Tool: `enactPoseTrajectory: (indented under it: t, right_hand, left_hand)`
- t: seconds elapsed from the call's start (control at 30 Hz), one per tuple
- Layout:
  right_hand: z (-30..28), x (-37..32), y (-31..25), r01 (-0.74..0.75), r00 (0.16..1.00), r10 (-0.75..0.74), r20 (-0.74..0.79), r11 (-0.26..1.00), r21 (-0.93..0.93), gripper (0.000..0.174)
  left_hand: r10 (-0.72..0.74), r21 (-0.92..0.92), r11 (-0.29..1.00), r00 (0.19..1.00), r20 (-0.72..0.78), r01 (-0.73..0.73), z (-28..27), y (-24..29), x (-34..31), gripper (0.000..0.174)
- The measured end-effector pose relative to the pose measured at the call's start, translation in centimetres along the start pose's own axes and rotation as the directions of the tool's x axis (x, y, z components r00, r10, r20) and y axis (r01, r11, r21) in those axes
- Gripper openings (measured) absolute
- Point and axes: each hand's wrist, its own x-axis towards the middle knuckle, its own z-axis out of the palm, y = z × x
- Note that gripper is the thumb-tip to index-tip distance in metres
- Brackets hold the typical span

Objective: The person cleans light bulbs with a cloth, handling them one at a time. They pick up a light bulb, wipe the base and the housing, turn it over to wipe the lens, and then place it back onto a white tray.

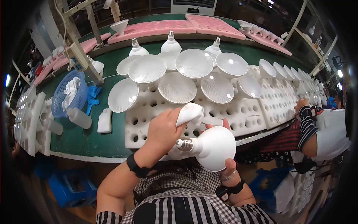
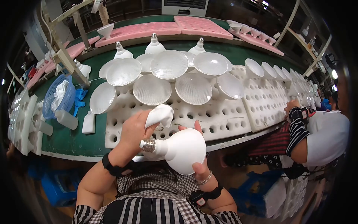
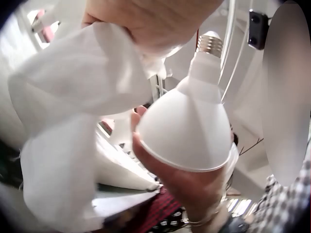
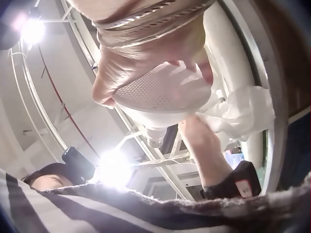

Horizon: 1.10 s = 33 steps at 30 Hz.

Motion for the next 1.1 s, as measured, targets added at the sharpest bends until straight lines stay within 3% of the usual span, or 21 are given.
enactPoseTrajectory:
  t: [0.03,0.1,0.23,0.3,0.33,0.4,0.43,0.47,0.53,0.57,0.73,0.83,0.9,0.93,0.97,1.0,1.03,1.07,1.1]
  right_hand:
    - [-0.1,0.0,0.2,0.004,1.0,-0.004,-0.006,1.0,0.004,0.134]
    - [-0.4,0.1,0.1,0.011,1.0,-0.011,-0.017,1.0,0.01,0.134]
    - [-2.0,0.1,0.1,0.001,0.999,-0.002,0.034,1.0,0.023,0.132]
    - [-1.6,0.1,-0.2,0.008,1.0,-0.008,0.016,1.0,0.0,0.132]
    - [-1.5,0.2,-0.4,0.013,1.0,-0.013,0.002,1.0,-0.026,0.132]
    - [-1.9,0.4,-0.3,0.034,0.999,-0.034,0.008,0.998,-0.044,0.131]
    - [-2.1,0.3,-0.1,0.049,0.999,-0.048,0.02,0.997,-0.059,0.131]
    - [-2.1,0.3,0.1,0.052,0.999,-0.051,0.004,0.997,-0.061,0.131]
    - [-2.1,0.3,0.4,0.156,0.983,-0.142,0.119,0.98,-0.122,0.13]
    - [-3.0,0.4,0.6,0.23,0.954,-0.179,0.239,0.951,-0.206,0.129]
    - [-3.3,0.7,-0.1,0.327,0.923,-0.242,0.3,0.902,-0.281,0.125]
    - [-2.9,0.6,-0.7,0.277,0.939,-0.226,0.26,0.944,-0.182,0.115]
    - [-2.8,0.2,-0.7,0.223,0.961,-0.186,0.206,0.959,-0.174,0.111]
    - [-2.9,0.1,-0.7,0.172,0.976,-0.145,0.165,0.972,-0.161,0.108]
    - [-2.8,0.0,-1.2,0.155,0.98,-0.119,0.161,0.959,-0.238,0.101]
    - [-2.7,0.0,-1.1,0.156,0.98,-0.12,0.159,0.959,-0.238,0.101]
    - [-2.5,0.2,-1.0,0.113,0.991,-0.104,0.087,0.988,-0.108,0.104]
    - [-2.4,0.3,-0.9,0.077,0.997,-0.077,0.019,0.997,0.028,0.109]
    - [-2.5,0.4,-1.1,0.077,0.997,-0.077,0.02,0.997,0.029,0.109]
  left_hand:
    - [0.004,0.002,1.0,1.0,0.007,-0.004,-0.1,-0.4,-0.2,0.043]
    - [0.078,0.259,0.963,0.997,-0.028,-0.068,-0.1,-0.9,-0.7,0.052]
    - [0.104,0.26,0.961,0.994,-0.041,-0.09,-0.6,-1.2,-1.6,0.06]
    - [0.256,0.312,0.928,0.958,-0.133,-0.205,-1.3,-1.3,-2.1,0.065]
    - [0.257,0.309,0.928,0.958,-0.126,-0.208,-1.7,-1.2,-2.4,0.065]
    - [0.192,-0.119,0.969,0.966,-0.176,-0.214,-2.6,-0.4,-2.8,0.067]
    - [0.027,-0.403,0.914,0.997,-0.069,-0.052,-3.2,0.9,-3.2,0.059]
    - [0.034,-0.409,0.911,0.998,-0.056,-0.054,-3.0,1.6,-3.3,0.059]
    - [-0.029,-0.743,0.657,0.989,0.145,0.128,-2.7,2.7,-3.4,0.062]
    - [-0.025,-0.7,0.688,0.97,0.241,0.192,-3.1,2.9,-3.2,0.061]
    - [-0.064,-0.678,0.698,0.962,0.264,0.232,-2.2,2.9,-3.3,0.054]
    - [-0.046,-0.668,0.726,0.981,0.19,0.163,-1.8,3.0,-3.8,0.053]
    - [0.057,-0.526,0.851,0.991,0.122,0.016,-1.7,2.8,-4.0,0.047]
    - [0.061,-0.528,0.849,0.99,0.127,0.015,-1.6,2.8,-3.7,0.047]
    - [0.235,-0.387,0.896,0.972,-0.001,-0.217,-1.4,2.9,-3.3,0.047]
    - [0.417,-0.208,0.879,0.904,-0.098,-0.429,-1.4,2.9,-3.1,0.048]
    - [0.418,-0.209,0.879,0.903,-0.097,-0.43,-1.3,2.9,-3.4,0.048]
    - [0.222,-0.416,0.886,0.975,-0.014,-0.207,-1.4,2.9,-4.0,0.046]
    - [0.034,-0.581,0.813,0.993,0.11,0.037,-1.4,3.0,-4.3,0.045]
